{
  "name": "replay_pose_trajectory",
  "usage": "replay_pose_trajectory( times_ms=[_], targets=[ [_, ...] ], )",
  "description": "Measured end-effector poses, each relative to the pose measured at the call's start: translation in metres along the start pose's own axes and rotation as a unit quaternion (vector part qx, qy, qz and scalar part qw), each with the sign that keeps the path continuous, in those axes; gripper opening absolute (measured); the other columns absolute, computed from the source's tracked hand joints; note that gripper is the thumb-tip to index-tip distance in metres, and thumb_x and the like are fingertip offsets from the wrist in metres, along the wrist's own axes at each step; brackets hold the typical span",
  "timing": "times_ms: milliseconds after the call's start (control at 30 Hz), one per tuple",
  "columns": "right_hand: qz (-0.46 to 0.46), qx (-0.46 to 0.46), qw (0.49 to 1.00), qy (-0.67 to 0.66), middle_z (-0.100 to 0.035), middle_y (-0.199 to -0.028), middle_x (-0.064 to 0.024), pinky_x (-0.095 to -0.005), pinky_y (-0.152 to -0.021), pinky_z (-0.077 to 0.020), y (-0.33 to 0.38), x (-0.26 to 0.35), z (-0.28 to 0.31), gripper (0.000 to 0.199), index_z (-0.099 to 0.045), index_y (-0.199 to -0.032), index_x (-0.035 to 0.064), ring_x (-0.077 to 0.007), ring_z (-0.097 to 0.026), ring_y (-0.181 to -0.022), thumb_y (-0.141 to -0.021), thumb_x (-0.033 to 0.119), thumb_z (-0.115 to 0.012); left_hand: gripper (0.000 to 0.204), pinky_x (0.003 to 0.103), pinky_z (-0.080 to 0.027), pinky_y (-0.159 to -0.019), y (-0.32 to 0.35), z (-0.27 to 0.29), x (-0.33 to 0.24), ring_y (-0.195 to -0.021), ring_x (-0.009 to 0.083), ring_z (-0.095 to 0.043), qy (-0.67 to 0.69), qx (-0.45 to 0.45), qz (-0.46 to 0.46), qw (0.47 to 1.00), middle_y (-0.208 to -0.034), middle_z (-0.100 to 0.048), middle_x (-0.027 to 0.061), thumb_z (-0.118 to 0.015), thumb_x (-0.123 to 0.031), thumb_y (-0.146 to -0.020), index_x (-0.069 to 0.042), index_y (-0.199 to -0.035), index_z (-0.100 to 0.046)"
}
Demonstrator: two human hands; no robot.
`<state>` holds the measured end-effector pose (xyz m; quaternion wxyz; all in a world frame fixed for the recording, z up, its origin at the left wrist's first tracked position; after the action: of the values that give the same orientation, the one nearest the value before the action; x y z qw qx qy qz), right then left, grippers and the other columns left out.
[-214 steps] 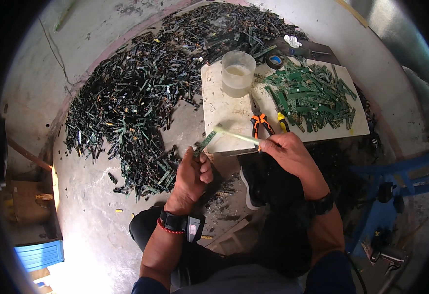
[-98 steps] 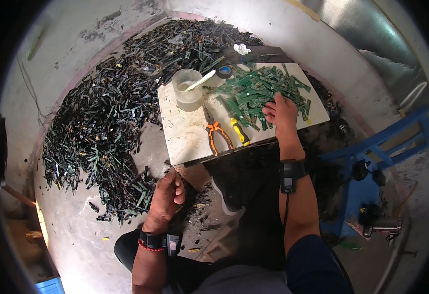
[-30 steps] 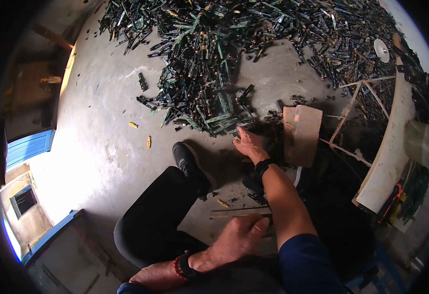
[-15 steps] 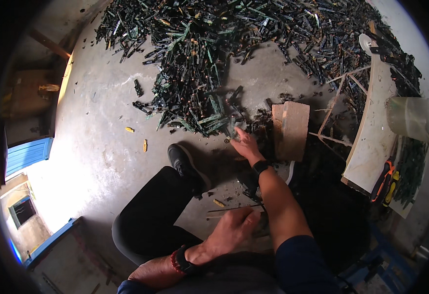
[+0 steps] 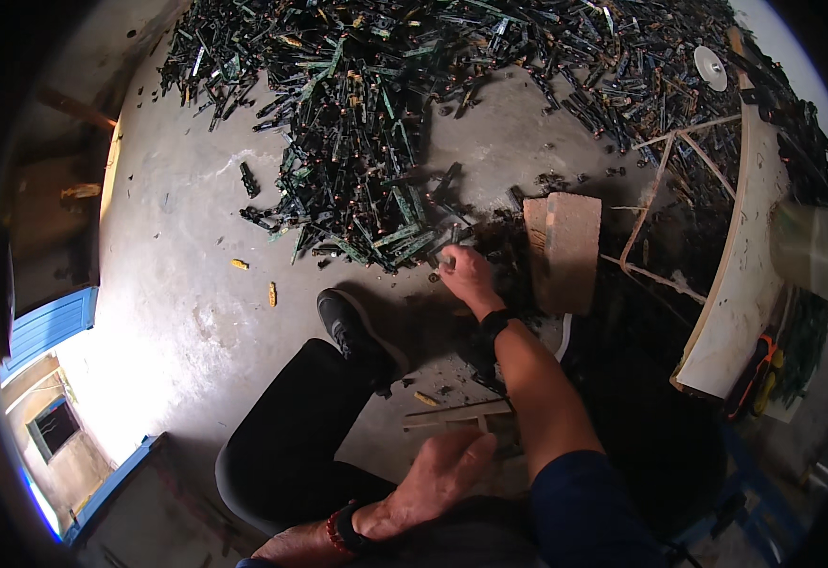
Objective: The person sits on the floor and uses pliers and a screwdriver to remove components from green circuit boards. They place the processed boards on a nearby table and discard the removed parts onto a pile on the floor.
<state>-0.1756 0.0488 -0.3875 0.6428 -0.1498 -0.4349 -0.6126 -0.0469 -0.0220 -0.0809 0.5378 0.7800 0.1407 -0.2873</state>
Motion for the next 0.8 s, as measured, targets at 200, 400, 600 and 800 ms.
replay_pose_trajectory(
  times_ms=[200, 400, 600, 800],
  targets=[
    [-0.098, 0.079, 0.839, -0.53, -0.064, -0.1, -0.0107, -0.0283, -0.066, -0.047, 0.033, 0.052, 0.06, 0.026, -0.043, -0.11, 0.0074, -0.0139, -0.06, -0.076, -0.086, 0.006, -0.053, 0.034, 0.036, -0.039, -0.052, 0.007, -0.01, 0.01, -0.051, 0.0199, -0.044, 0.002, -0.031, -0.068, 0.997, -0.055, -0.045, 0.0122, -0.051, -0.028, -0.094, 0.0, -0.076, -0.054],
    [0.023, 0.105, 0.871, -0.479, -0.064, -0.107, -0.0128, -0.0256, -0.068, -0.0454, 0.075, 0.117, 0.128, 0.035, -0.037, -0.121, 0.0083, -0.0141, -0.061, -0.079, -0.089, 0.01, -0.052, 0.031, 0.037, -0.04, -0.054, 0.011, -0.022, 0.024, -0.054, 0.0208, -0.044, -0.034, -0.013, -0.107, 0.994, -0.059, -0.046, 0.0139, -0.05, -0.025, -0.095, 0.0, -0.078, -0.054],
    [0.123, 0.12, 0.888, -0.427, -0.06, -0.116, -0.012, -0.0243, -0.072, -0.0445, 0.126, 0.18, 0.181, 0.049, -0.033, -0.134, 0.0039, -0.0131, -0.059, -0.087, -0.09, 0.012, -0.053, 0.027, 0.035, -0.041, -0.055, 0.014, -0.023, 0.023, -0.059, 0.0208, -0.047, -0.13, -0.044, -0.256, 0.957, -0.063, -0.051, 0.0147, -0.05, -0.021, -0.093, 0.003, -0.082, -0.055],
    [0.142, 0.105, 0.904, -0.389, -0.061, -0.113, -0.0116, -0.0244, -0.073, -0.0467, 0.185, 0.229, 0.218, 0.04, -0.044, -0.127, -0.0001, -0.0128, -0.06, -0.086, -0.088, 0.003, -0.047, 0.033, 0.03, -0.037, -0.049, -0.015, -0.003, 0.031, -0.055, 0.0101, -0.039, -0.173, -0.097, -0.287, 0.937, -0.057, -0.046, 0.0038, -0.05, -0.026, -0.094, 0.002, -0.078, -0.055]
  ],
)
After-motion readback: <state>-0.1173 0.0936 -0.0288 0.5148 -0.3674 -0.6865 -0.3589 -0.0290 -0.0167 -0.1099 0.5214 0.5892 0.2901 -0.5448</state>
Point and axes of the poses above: each hand's wrist, its own y-axis away from the middle knuckle, its own z-axis out of the back of the hand, x = y × z, the point moved 5 cm from there along -y, towards the middle knuckle
